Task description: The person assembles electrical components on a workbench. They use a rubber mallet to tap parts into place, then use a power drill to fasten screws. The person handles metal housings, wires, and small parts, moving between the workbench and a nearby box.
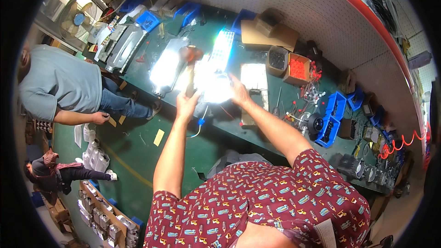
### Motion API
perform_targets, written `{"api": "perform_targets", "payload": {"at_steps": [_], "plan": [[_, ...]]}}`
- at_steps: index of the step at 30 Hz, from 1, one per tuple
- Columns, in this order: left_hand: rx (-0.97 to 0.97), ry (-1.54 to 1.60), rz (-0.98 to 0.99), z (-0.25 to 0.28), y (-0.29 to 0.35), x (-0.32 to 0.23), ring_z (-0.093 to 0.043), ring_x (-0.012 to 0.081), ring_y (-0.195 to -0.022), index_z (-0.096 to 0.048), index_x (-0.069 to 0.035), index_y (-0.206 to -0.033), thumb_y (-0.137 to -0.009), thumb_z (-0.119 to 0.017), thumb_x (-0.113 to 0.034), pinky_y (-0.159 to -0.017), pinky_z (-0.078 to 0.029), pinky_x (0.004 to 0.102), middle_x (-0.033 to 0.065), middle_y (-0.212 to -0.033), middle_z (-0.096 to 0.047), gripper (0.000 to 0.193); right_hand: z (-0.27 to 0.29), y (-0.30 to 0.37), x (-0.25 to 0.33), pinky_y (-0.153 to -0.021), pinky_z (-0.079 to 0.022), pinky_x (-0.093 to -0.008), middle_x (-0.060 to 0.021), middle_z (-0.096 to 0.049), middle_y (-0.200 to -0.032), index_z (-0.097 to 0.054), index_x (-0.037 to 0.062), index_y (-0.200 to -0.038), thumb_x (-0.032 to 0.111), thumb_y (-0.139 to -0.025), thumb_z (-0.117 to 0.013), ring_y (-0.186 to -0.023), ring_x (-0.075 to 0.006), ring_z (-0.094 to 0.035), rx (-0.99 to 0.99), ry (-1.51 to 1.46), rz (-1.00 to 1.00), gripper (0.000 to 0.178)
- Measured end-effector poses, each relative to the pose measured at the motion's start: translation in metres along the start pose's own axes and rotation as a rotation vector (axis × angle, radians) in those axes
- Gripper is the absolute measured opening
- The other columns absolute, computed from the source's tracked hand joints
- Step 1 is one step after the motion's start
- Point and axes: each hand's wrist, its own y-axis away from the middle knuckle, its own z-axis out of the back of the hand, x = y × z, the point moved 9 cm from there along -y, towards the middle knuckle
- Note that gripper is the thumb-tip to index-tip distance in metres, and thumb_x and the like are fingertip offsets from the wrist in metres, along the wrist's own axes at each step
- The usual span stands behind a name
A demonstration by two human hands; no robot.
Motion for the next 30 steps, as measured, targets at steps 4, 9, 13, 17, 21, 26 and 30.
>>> {"api": "perform_targets", "payload": {"at_steps": [4, 9, 13, 17, 21, 26, 30], "plan": [[-0.043, -0.021, 0.111, -0.013, -0.007, 0.016, -0.061, 0.0112, -0.069, -0.067, 0.0, -0.098, -0.085, -0.077, -0.016, -0.06, -0.055, 0.0275, 0.0018, -0.083, -0.065, 0.023, -0.013, 0.012, -0.019, -0.107, -0.045, -0.0427, -0.0309, -0.058, -0.134, -0.04, -0.0087, -0.145, 0.021, -0.088, -0.06, -0.126, -0.0415, -0.058, -0.028, -0.021, 0.012, 0.067], [-0.049, 0.011, 0.207, -0.01, -0.017, 0.012, -0.063, 0.0131, -0.067, -0.065, -0.002, -0.094, -0.084, -0.075, -0.013, -0.06, -0.056, 0.0288, 0.0018, -0.081, -0.065, 0.018, -0.029, 0.005, -0.022, -0.105, -0.046, -0.0465, -0.032, -0.059, -0.131, -0.041, -0.0032, -0.145, 0.023, -0.089, -0.06, -0.123, -0.0454, -0.057, 0.03, -0.126, 0.027, 0.064], [-0.015, -0.008, 0.277, -0.004, -0.027, 0.023, -0.065, 0.0144, -0.074, -0.062, -0.004, -0.095, -0.084, -0.074, -0.013, -0.064, -0.058, 0.0312, 0.0034, -0.086, -0.066, 0.018, -0.035, 0.003, -0.024, -0.104, -0.046, -0.0475, -0.0328, -0.058, -0.129, -0.04, -0.0016, -0.145, 0.024, -0.09, -0.06, -0.123, -0.0468, -0.057, 0.016, -0.142, 0.023, 0.064], [0.072, 0.022, 0.292, -0.013, -0.027, 0.027, -0.065, 0.0153, -0.079, -0.062, -0.004, -0.099, -0.085, -0.073, -0.012, -0.068, -0.058, 0.0325, 0.0036, -0.089, -0.066, 0.019, -0.025, 0.012, -0.025, -0.104, -0.046, -0.0462, -0.0326, -0.057, -0.131, -0.04, -0.0011, -0.145, 0.025, -0.09, -0.06, -0.124, -0.0458, -0.056, -0.051, -0.08, 0.021, 0.064], [0.117, 0.077, 0.314, -0.016, -0.022, 0.038, -0.065, 0.0153, -0.08, -0.063, -0.003, -0.103, -0.088, -0.074, -0.016, -0.071, -0.058, 0.0325, 0.0042, -0.092, -0.067, 0.022, -0.004, 0.034, 0.002, -0.104, -0.045, -0.0448, -0.0316, -0.056, -0.132, -0.041, -0.0002, -0.144, 0.025, -0.09, -0.06, -0.123, -0.0451, -0.056, -0.094, -0.097, -0.018, 0.062], [0.202, 0.1, 0.264, -0.03, -0.021, 0.029, -0.063, 0.0141, -0.079, -0.062, -0.001, -0.103, -0.091, -0.074, -0.018, -0.07, -0.059, 0.0312, 0.0047, -0.092, -0.065, 0.024, 0.015, 0.051, -0.002, -0.099, -0.048, -0.0452, -0.0319, -0.06, -0.124, -0.042, -0.0001, -0.143, 0.022, -0.09, -0.06, -0.117, -0.0442, -0.06, -0.137, -0.02, -0.202, 0.06], [0.097, -0.488, -0.19, -0.002, -0.044, 0.027, -0.061, 0.0156, -0.07, -0.065, 0.003, -0.101, -0.092, -0.072, -0.02, -0.067, -0.052, 0.034, 0.0053, -0.079, -0.066, 0.026, 0.025, 0.067, -0.002, -0.096, -0.05, -0.0469, -0.0327, -0.063, -0.117, -0.044, 0.0031, -0.141, 0.014, -0.088, -0.059, -0.112, -0.0455, -0.063, -0.279, 0.003, -0.21, 0.057]]}}
